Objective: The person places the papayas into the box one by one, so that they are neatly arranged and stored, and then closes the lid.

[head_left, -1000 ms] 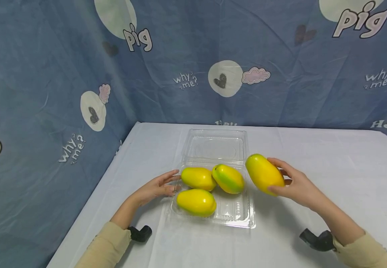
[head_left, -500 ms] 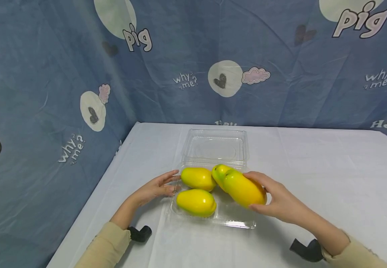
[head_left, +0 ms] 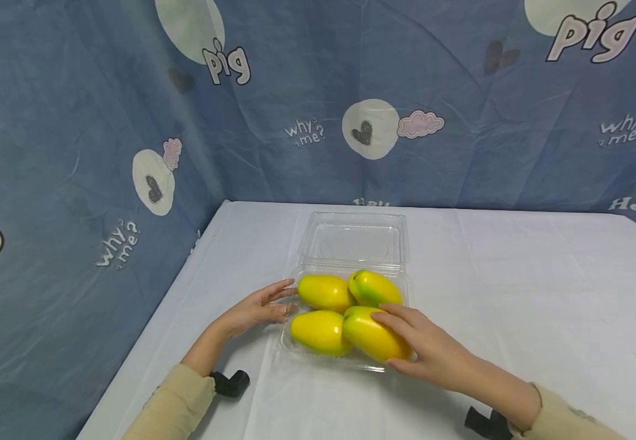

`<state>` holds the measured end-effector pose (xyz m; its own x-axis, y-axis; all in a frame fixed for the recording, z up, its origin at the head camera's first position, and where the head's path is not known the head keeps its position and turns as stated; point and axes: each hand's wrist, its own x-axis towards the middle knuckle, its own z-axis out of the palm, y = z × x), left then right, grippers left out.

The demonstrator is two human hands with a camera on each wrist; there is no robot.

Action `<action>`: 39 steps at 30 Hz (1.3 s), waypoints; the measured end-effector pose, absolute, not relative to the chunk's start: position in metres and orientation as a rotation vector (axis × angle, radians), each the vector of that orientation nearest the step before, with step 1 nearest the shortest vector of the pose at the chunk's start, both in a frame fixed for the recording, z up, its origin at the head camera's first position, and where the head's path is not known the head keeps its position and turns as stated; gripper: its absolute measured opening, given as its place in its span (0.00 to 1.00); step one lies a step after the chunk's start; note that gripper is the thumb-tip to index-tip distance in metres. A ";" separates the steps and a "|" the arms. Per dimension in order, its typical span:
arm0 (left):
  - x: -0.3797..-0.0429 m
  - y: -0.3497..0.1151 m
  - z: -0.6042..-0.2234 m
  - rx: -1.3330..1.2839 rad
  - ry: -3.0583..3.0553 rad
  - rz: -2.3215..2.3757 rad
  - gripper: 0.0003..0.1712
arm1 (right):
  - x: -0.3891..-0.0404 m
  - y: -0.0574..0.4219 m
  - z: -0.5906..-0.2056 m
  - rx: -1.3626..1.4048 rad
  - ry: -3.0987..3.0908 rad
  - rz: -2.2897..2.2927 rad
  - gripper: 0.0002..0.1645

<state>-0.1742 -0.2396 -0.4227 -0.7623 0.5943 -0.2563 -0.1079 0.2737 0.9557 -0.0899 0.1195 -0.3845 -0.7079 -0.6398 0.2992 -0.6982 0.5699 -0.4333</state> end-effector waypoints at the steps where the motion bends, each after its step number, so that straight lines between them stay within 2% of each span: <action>1: -0.174 -0.240 -0.423 0.437 1.958 1.536 0.40 | -0.090 0.119 -0.385 1.153 -2.679 0.811 0.40; 12: -0.174 -0.238 -0.421 0.435 1.952 1.542 0.40 | -0.096 0.112 -0.388 1.091 -2.592 0.835 0.33; 18: -0.173 -0.237 -0.419 0.430 1.950 1.540 0.40 | -0.097 0.111 -0.387 1.094 -2.632 0.850 0.33; 24: -0.173 -0.237 -0.419 0.435 1.946 1.538 0.41 | -0.099 0.110 -0.389 1.179 -2.698 0.753 0.36; 30: -0.173 -0.238 -0.419 0.438 1.949 1.537 0.41 | -0.098 0.109 -0.392 1.128 -2.722 0.732 0.29; 39: -0.174 -0.238 -0.419 0.432 1.956 1.531 0.40 | -0.101 0.101 -0.388 1.047 -2.764 0.657 0.28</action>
<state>-0.1737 -0.2377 -0.4194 -0.7604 0.5941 -0.2626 -0.1124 0.2778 0.9540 -0.1009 0.1015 -0.3875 -0.7551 -0.6047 0.2533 -0.6540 0.6678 -0.3553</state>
